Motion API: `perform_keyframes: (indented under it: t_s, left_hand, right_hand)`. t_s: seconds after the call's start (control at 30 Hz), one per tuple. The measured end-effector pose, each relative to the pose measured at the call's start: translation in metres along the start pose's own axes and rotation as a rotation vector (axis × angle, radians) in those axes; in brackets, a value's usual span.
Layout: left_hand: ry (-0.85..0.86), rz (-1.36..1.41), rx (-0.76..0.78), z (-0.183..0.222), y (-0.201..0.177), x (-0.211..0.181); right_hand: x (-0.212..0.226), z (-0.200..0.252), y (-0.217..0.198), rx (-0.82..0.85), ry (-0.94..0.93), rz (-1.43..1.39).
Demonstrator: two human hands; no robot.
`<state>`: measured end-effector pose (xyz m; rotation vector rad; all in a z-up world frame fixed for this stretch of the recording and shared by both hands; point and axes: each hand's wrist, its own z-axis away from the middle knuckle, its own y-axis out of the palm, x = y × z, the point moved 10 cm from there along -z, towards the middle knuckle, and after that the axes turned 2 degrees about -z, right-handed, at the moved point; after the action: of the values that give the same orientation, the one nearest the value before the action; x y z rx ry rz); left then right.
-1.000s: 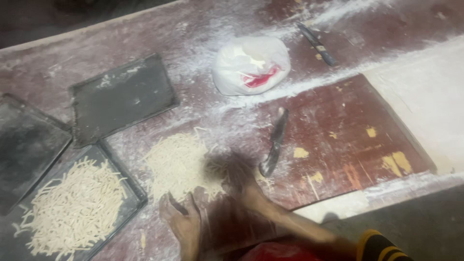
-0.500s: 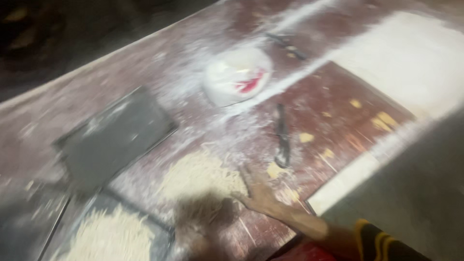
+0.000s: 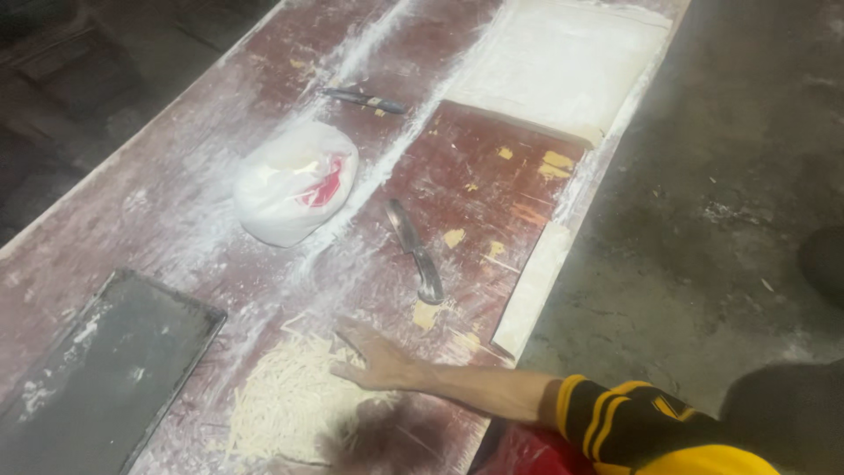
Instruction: The person cuts dough into thin strips using a large knife and then gathers the strips by hand into piles on a tray.
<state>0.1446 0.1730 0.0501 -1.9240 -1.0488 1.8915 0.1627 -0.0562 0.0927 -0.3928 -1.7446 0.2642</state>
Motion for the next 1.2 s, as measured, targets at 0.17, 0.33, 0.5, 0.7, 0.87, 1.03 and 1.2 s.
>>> perform_keyframes:
  t_s: [0.17, 0.33, 0.5, 0.7, 0.87, 1.03, 1.2]
  left_hand:
    - [-0.016, 0.007, 0.006, -0.005, 0.008, -0.010]
    - [-0.051, 0.029, -0.011, 0.013, 0.020, -0.008]
    - [-0.072, 0.061, -0.001, 0.014, 0.022, -0.012]
    - [-0.081, 0.113, 0.068, -0.013, 0.051, -0.043]
    - [-0.077, 0.247, 0.136, 0.008, 0.059, -0.068]
    - [0.017, 0.516, 0.328, 0.020, 0.069, -0.099]
    - [0.047, 0.795, 0.490, 0.007, 0.030, -0.098]
  right_hand:
    - [0.003, -0.014, 0.020, 0.197, 0.082, -0.082]
    - [0.015, 0.004, 0.033, 0.256, 0.115, -0.238]
    - [0.023, 0.031, 0.018, 0.303, -0.062, -0.158]
    - [0.017, 0.022, 0.015, 0.374, 0.049, -0.031]
    - [0.023, 0.022, 0.003, 0.336, 0.056, -0.057]
    - [-0.001, -0.008, -0.020, 0.224, 0.126, -0.117]
    - [-0.014, -0.035, 0.025, 0.275, 0.383, -0.293]
